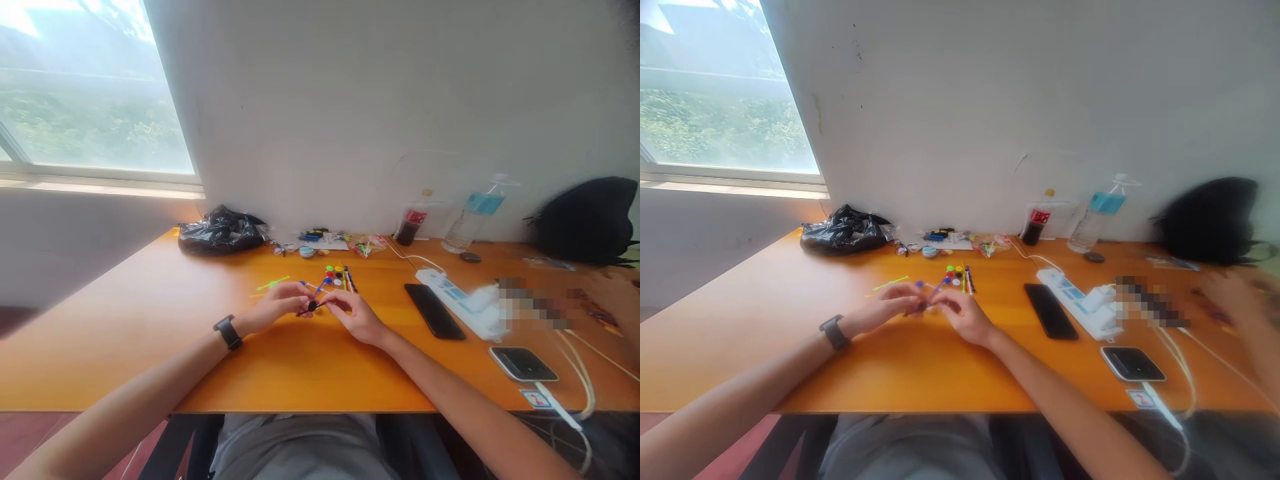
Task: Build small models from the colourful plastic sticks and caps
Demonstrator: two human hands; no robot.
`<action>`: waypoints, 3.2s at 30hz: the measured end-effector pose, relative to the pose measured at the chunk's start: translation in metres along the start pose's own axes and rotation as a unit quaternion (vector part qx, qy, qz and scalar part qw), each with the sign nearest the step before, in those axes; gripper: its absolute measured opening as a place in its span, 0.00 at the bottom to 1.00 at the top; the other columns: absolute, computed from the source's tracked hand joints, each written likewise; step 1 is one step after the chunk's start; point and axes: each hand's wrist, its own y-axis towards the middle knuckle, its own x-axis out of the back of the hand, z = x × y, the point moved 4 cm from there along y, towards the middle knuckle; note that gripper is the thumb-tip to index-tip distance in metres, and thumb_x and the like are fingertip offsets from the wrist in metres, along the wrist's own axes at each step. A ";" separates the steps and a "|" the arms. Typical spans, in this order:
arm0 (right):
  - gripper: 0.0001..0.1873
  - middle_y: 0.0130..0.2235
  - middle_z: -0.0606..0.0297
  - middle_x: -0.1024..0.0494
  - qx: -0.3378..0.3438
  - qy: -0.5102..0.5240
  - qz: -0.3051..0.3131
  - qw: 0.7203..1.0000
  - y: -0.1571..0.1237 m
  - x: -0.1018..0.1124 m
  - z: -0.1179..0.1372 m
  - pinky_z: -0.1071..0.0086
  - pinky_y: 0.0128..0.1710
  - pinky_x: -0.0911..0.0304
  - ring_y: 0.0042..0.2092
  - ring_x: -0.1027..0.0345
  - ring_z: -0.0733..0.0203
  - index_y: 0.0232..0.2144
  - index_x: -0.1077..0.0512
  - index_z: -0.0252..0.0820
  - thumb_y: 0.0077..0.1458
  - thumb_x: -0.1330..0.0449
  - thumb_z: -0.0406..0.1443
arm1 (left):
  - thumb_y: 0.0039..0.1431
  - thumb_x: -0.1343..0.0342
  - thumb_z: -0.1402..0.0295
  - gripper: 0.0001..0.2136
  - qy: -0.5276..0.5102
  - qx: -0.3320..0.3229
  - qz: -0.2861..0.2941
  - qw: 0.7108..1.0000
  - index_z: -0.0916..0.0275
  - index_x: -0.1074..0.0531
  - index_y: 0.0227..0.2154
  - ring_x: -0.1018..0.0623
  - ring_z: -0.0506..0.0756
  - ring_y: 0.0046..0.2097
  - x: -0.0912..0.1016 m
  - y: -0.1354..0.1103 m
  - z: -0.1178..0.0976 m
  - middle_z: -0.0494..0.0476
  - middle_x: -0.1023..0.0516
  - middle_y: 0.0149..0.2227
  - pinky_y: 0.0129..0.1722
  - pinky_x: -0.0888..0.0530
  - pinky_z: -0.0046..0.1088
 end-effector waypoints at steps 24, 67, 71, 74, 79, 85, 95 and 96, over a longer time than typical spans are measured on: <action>0.26 0.29 0.67 0.32 -0.035 0.129 0.034 0.990 -0.003 0.005 0.002 0.68 0.33 0.42 0.31 0.40 0.63 0.38 0.23 0.40 0.67 0.43 0.57 | 0.57 0.28 0.58 0.18 0.006 -0.013 -0.076 0.997 0.66 0.22 0.42 0.18 0.54 0.38 0.010 0.002 0.006 0.59 0.17 0.38 0.47 0.22 0.36; 0.38 0.24 0.66 0.33 -0.152 0.207 0.042 0.966 0.001 0.002 -0.022 0.70 0.26 0.49 0.26 0.41 0.66 0.29 0.21 0.38 0.69 0.52 0.62 | 0.61 0.32 0.65 0.10 -0.236 -0.087 -0.410 0.877 0.65 0.22 0.40 0.17 0.52 0.45 0.140 0.009 0.007 0.62 0.17 0.43 0.50 0.21 0.26; 0.39 0.23 0.66 0.33 -0.156 0.210 0.043 0.964 0.003 0.001 -0.022 0.70 0.26 0.50 0.26 0.41 0.66 0.27 0.21 0.38 0.69 0.53 0.62 | 0.68 0.43 0.50 0.21 -0.262 -0.052 -0.383 0.884 0.67 0.21 0.40 0.17 0.59 0.51 0.133 0.012 0.012 0.69 0.18 0.45 0.55 0.20 0.35; 0.39 0.22 0.66 0.33 -0.159 0.203 0.044 0.965 0.003 0.001 -0.023 0.70 0.25 0.50 0.25 0.41 0.66 0.27 0.21 0.38 0.69 0.53 0.62 | 0.60 0.32 0.55 0.16 -0.155 -0.054 -0.359 0.919 0.65 0.21 0.39 0.17 0.57 0.47 0.125 0.013 0.011 0.64 0.17 0.43 0.54 0.20 0.34; 0.38 0.23 0.65 0.32 -0.156 0.180 0.051 0.970 0.002 0.000 -0.024 0.69 0.26 0.49 0.26 0.41 0.65 0.28 0.22 0.38 0.70 0.53 0.60 | 0.59 0.32 0.52 0.18 0.082 -0.093 -0.284 0.951 0.64 0.21 0.38 0.17 0.55 0.35 0.103 0.012 0.007 0.61 0.16 0.38 0.40 0.20 0.33; 0.27 0.27 0.67 0.32 -0.103 0.069 0.024 0.992 0.001 0.002 -0.019 0.68 0.30 0.45 0.29 0.41 0.63 0.32 0.25 0.40 0.70 0.47 0.55 | 0.68 0.40 0.56 0.14 0.357 -0.159 -0.127 0.912 0.59 0.16 0.39 0.16 0.63 0.51 0.059 0.006 -0.006 0.63 0.14 0.47 0.54 0.21 0.43; 0.13 0.51 0.56 0.25 0.056 -0.186 0.019 0.981 -0.002 0.001 -0.004 0.54 0.61 0.37 0.55 0.30 0.50 0.53 0.25 0.48 0.69 0.43 0.35 | 0.59 0.38 0.71 0.07 0.505 -0.200 0.062 0.837 0.56 0.17 0.28 0.30 0.68 0.68 0.028 -0.001 -0.006 0.54 0.22 0.62 0.69 0.36 0.56; 0.15 0.52 0.55 0.25 0.052 -0.196 0.022 0.979 -0.002 0.000 -0.006 0.53 0.62 0.38 0.56 0.31 0.50 0.55 0.25 0.48 0.69 0.43 0.35 | 0.57 0.38 0.72 0.06 0.505 -0.204 0.056 0.837 0.55 0.17 0.30 0.27 0.67 0.66 0.028 0.000 -0.006 0.55 0.22 0.62 0.69 0.36 0.55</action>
